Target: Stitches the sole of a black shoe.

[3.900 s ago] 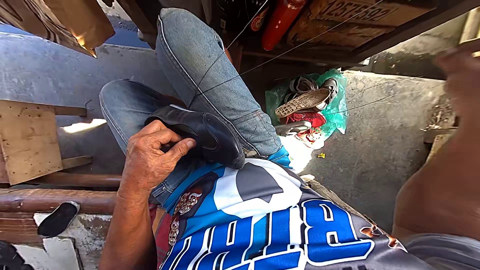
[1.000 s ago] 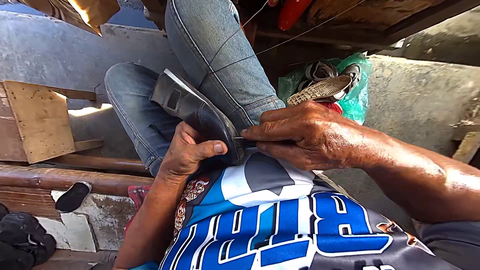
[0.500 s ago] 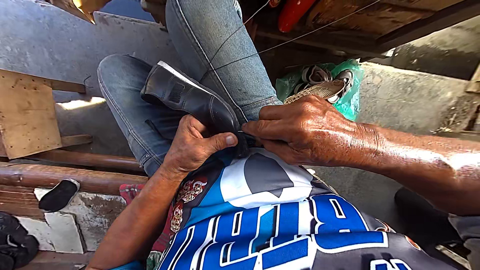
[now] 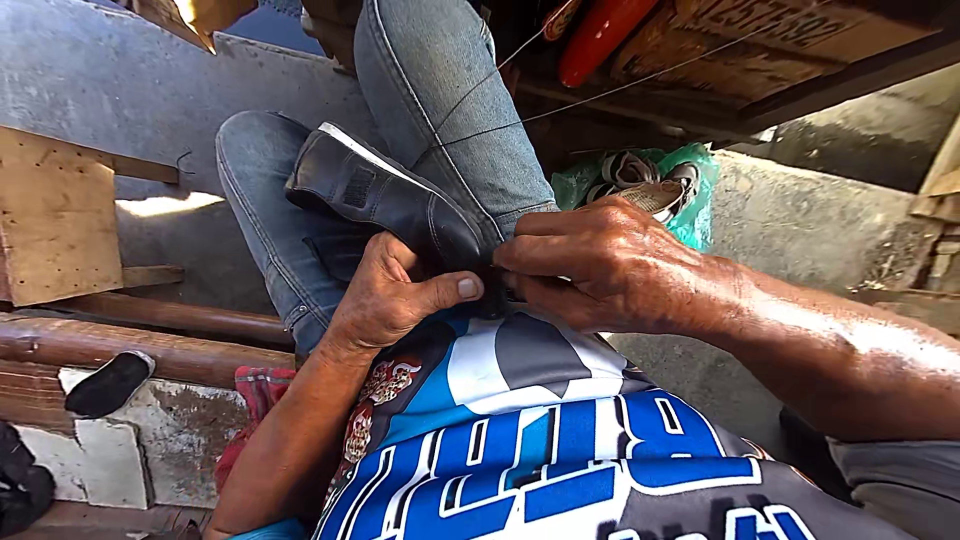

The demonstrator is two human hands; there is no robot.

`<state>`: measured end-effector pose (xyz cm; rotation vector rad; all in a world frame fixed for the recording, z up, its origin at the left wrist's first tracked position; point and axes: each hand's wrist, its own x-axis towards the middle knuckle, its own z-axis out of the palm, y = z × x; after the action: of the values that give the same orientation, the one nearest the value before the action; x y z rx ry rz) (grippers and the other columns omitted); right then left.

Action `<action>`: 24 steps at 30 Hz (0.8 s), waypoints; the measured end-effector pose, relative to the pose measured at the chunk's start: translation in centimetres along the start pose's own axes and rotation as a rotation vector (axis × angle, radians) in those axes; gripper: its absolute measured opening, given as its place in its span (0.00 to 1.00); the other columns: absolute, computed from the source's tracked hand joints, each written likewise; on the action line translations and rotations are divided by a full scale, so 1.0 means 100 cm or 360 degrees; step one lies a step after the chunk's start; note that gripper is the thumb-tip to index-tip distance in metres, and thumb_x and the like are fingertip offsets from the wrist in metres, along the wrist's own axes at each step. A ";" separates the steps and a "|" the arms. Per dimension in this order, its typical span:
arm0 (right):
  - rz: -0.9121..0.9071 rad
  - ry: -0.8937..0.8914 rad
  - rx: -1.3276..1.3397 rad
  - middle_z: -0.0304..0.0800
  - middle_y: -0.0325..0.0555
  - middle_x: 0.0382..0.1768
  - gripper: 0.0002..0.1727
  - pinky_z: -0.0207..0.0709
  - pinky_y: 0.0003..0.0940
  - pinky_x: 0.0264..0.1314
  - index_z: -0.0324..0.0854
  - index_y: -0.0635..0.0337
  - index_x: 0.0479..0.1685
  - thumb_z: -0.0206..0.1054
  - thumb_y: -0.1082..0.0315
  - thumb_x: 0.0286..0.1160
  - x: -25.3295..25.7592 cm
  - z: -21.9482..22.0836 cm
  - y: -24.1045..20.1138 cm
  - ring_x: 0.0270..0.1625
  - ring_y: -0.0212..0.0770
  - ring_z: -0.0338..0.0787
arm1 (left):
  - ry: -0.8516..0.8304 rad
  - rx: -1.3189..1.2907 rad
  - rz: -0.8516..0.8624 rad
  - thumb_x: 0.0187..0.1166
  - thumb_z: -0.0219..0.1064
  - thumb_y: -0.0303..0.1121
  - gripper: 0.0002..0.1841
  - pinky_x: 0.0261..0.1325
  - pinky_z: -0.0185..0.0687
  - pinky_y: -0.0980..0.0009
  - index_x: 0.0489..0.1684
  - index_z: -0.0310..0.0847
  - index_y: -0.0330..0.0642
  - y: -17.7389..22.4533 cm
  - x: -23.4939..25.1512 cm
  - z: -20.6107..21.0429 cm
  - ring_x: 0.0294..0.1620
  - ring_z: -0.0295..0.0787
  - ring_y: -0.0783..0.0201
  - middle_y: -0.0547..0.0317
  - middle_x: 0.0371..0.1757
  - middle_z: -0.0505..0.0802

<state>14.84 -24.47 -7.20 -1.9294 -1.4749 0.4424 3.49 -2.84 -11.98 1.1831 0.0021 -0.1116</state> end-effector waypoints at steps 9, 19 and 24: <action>0.0114 0.0144 0.0429 0.93 0.42 0.41 0.13 0.83 0.20 0.50 0.91 0.66 0.47 0.61 0.69 0.81 -0.021 -0.005 0.040 0.44 0.25 0.89 | 0.0507 0.0312 0.0166 0.92 0.52 0.44 0.17 0.73 0.82 0.51 0.46 0.85 0.48 0.053 -0.047 -0.078 0.66 0.88 0.51 0.57 0.61 0.91; 0.0108 0.0181 0.0448 0.94 0.39 0.40 0.12 0.85 0.21 0.50 0.91 0.65 0.45 0.62 0.68 0.80 -0.020 0.000 0.041 0.44 0.24 0.90 | 0.0840 0.1842 0.0131 0.89 0.60 0.41 0.18 0.60 0.85 0.68 0.64 0.84 0.39 0.067 -0.050 -0.074 0.61 0.86 0.64 0.51 0.67 0.86; 0.0113 0.0182 0.0394 0.93 0.36 0.38 0.12 0.86 0.21 0.47 0.92 0.63 0.44 0.62 0.68 0.78 -0.020 -0.001 0.038 0.43 0.23 0.90 | 0.0013 0.1557 0.0100 0.82 0.62 0.29 0.12 0.58 0.87 0.66 0.53 0.90 0.40 0.026 0.000 -0.023 0.54 0.87 0.67 0.56 0.52 0.90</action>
<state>17.05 -26.90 -9.92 -1.7837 -1.2209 0.5121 3.85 0.26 -10.43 2.1586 -0.0918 -0.0480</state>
